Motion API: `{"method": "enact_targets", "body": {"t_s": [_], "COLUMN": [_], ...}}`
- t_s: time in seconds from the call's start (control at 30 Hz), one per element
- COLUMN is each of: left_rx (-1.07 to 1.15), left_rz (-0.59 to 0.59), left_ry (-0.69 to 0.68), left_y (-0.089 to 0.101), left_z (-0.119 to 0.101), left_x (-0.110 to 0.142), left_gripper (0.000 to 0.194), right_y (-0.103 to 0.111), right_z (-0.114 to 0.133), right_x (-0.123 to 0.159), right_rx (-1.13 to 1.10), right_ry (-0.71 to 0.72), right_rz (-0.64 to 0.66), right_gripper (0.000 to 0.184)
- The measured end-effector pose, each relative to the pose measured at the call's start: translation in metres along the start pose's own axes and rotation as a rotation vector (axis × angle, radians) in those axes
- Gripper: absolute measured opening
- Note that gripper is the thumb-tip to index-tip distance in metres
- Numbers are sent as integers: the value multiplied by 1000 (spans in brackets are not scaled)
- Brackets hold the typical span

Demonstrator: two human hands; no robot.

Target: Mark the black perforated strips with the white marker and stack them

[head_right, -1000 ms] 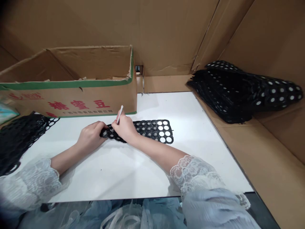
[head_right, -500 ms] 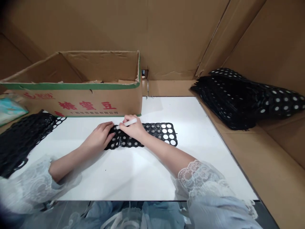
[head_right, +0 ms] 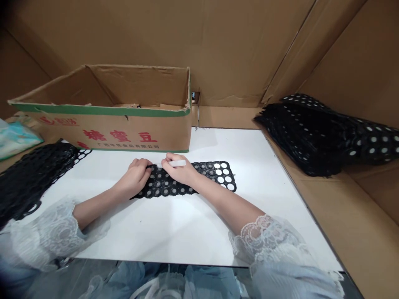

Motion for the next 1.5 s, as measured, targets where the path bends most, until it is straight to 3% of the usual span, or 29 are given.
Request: {"method": "enact_targets", "body": {"t_s": [0.2,0.4,0.6,1.07,1.17,1.3,1.4,1.5], "left_rx": [43,235,301,227,62,-234,-294,-262], "left_rz": [14,91,99,55,44,58,10,-50], "left_ry": [25,116,141,97,50,-3,-49,-95], "left_y": [3,9,10,8,8,8,11,12], "left_z": [2,3,5,3,1,-5,-11,-14], "left_x": [-1,-3,-2,-1,-2,-1,1,3], "left_gripper": [22,22,22,21,20,18,16,16], "right_y": [-4,-4,-5,-9,-13,-23,-31,-33], "right_z": [-1,-1,1,3,3,10,16,21], "right_x": [-4,-3,0,1,2,4,2,-1], "right_rx": [-22,-139,-168,-90,8,353,601,699], "right_ry": [96,52,58,98,144,284,293,236], "right_rz": [54,87,21,3,2,54,49,1], "right_gripper": [24,30,30,31,29,19,17,20]}}
Point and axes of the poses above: each hand's wrist, its own x-axis away from the middle knuckle, its own y-axis out of the back of the hand, z = x × y, the point moved 4 cm from there along -x, towards the middle knuckle, and after that the axes turned 3 degrees about z, right-handed, at the moved point
